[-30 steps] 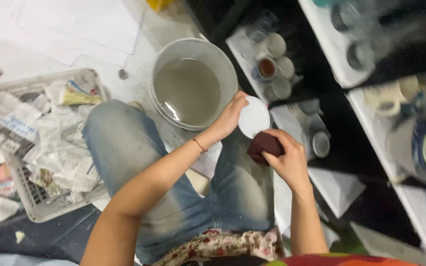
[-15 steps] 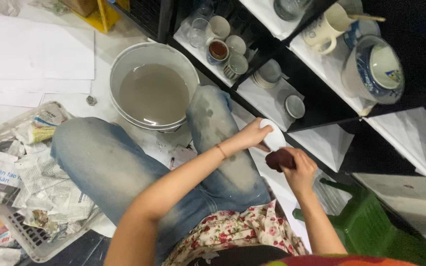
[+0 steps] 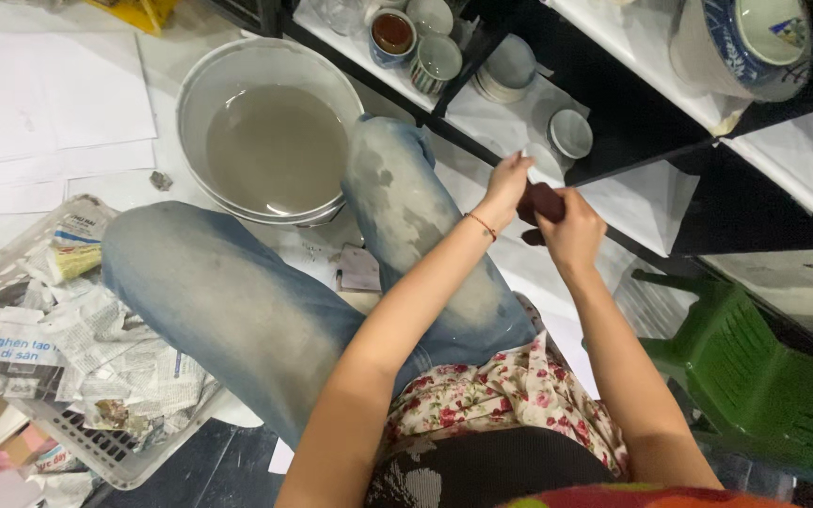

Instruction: The person washes various ceramic dishes, including a bowl and small cups, in a bucket of water. They scrub the items with a cloth, rinse them, and place them on a nearby shelf.

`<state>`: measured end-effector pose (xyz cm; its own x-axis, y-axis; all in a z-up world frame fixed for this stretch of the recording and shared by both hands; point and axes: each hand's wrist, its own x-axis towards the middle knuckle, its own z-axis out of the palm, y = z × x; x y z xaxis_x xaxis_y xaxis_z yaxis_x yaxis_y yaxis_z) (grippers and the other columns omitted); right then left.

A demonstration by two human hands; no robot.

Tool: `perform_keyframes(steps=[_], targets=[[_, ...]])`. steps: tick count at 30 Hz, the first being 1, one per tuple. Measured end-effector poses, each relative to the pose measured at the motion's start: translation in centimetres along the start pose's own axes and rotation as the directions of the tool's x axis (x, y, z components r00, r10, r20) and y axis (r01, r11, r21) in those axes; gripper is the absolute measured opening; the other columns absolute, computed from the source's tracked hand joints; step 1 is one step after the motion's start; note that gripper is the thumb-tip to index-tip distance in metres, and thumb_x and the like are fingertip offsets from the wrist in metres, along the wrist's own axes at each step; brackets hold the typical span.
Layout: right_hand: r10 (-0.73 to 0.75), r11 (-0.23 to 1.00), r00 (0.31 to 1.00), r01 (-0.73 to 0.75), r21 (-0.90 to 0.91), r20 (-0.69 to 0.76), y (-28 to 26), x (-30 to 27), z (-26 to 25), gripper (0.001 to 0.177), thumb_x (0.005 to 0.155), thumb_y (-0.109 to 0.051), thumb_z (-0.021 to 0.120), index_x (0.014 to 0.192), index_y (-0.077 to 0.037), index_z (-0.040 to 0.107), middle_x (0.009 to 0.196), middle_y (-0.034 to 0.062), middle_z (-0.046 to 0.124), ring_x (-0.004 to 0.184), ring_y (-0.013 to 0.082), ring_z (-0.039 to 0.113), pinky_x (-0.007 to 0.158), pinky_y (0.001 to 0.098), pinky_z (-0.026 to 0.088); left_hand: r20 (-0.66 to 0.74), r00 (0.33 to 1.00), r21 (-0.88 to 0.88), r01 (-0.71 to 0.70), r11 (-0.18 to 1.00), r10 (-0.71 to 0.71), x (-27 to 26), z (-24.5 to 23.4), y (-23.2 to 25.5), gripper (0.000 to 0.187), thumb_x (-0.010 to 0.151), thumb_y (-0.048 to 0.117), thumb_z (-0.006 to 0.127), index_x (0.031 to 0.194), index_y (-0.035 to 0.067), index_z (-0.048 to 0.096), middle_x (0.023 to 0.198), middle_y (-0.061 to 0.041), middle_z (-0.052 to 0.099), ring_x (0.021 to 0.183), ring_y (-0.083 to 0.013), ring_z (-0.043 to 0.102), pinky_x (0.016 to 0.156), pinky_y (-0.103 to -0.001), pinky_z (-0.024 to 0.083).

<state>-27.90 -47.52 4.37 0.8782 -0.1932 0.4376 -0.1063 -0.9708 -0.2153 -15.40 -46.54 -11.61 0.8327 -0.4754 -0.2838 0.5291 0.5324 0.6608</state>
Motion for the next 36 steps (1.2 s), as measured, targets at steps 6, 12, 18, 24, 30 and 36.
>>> perform_keyframes(steps=[6, 12, 18, 24, 30, 36], targets=[[0.039, 0.999, 0.999, -0.039, 0.02, 0.022, -0.1, 1.3, 5.7, 0.034, 0.075, -0.016, 0.088, 0.098, -0.006, 0.067, 0.087, 0.0159, 0.072, 0.078, 0.0369, 0.071, 0.068, 0.0455, 0.055, -0.272, 0.96, 0.194, -0.008, 0.981, 0.062, 2.7, -1.0, 0.8, 0.049, 0.089, 0.02, 0.059, 0.131, -0.006, 0.059, 0.113, -0.022, 0.071, 0.1, -0.0285, 0.068, 0.088, -0.04, 0.054], [0.06, 0.997, 0.998, -0.061, -0.049, -0.013, -0.3, 4.7, 10.5, 0.027, 0.089, -0.015, 0.079, 0.108, -0.001, 0.065, 0.086, 0.0192, 0.07, 0.076, 0.0394, 0.07, 0.064, 0.0477, 0.053, -0.494, 0.772, 0.652, 0.024, 0.758, 0.4, 4.3, 1.5, 4.1, 0.055, 0.085, 0.029, 0.065, 0.123, -0.01, 0.062, 0.119, -0.034, 0.067, 0.117, -0.0458, 0.056, 0.106, -0.051, 0.044], [0.015, 0.999, 0.995, -0.012, 0.03, -0.097, 0.4, 10.0, 13.7, 0.01, 0.098, -0.013, 0.072, 0.101, -0.008, 0.063, 0.092, 0.0128, 0.075, 0.08, 0.0316, 0.075, 0.068, 0.0429, 0.057, -0.415, 0.89, 0.356, -0.032, 0.934, 0.188, 6.9, 0.1, 7.4, 0.048, 0.091, 0.026, 0.054, 0.137, 0.012, 0.061, 0.133, -0.017, 0.068, 0.118, -0.0423, 0.063, 0.097, -0.048, 0.047], [-0.063, 0.983, 0.996, 0.05, -0.174, -0.068, 1.6, 14.3, 16.2, 0.014, 0.1, -0.016, 0.071, 0.105, -0.009, 0.061, 0.097, 0.0102, 0.075, 0.088, 0.0333, 0.072, 0.068, 0.0452, 0.055, -0.331, 0.839, 0.408, -0.286, 0.867, 0.433, 11.9, -0.3, 5.3, 0.043, 0.093, 0.017, 0.055, 0.134, 0.008, 0.066, 0.125, -0.021, 0.073, 0.115, -0.0396, 0.072, 0.103, -0.042, 0.056], [-0.1, 0.98, 0.992, 0.084, -0.18, -0.078, 2.9, 15.1, 18.6, 0.022, 0.101, -0.024, 0.074, 0.11, -0.008, 0.063, 0.102, 0.0118, 0.075, 0.091, 0.0334, 0.073, 0.071, 0.044, 0.057, -0.271, 0.806, 0.475, -0.363, 0.802, 0.526, 13.6, -1.0, 3.6, 0.053, 0.087, 0.013, 0.053, 0.139, 0.006, 0.062, 0.138, -0.025, 0.064, 0.13, -0.0419, 0.061, 0.114, -0.043, 0.048], [-0.067, 0.981, 0.993, 0.048, -0.188, -0.093, 2.4, 15.8, 19.6, 0.038, 0.097, -0.035, 0.079, 0.121, -0.009, 0.065, 0.114, 0.0141, 0.075, 0.098, 0.0352, 0.073, 0.078, 0.0424, 0.059, -0.246, 0.86, 0.641, -0.201, 0.74, 0.447, 13.6, -0.6, 4.0, 0.06, 0.084, 0.023, 0.054, 0.143, 0.012, 0.059, 0.143, -0.023, 0.057, 0.133, -0.0406, 0.053, 0.114, -0.043, 0.042]])
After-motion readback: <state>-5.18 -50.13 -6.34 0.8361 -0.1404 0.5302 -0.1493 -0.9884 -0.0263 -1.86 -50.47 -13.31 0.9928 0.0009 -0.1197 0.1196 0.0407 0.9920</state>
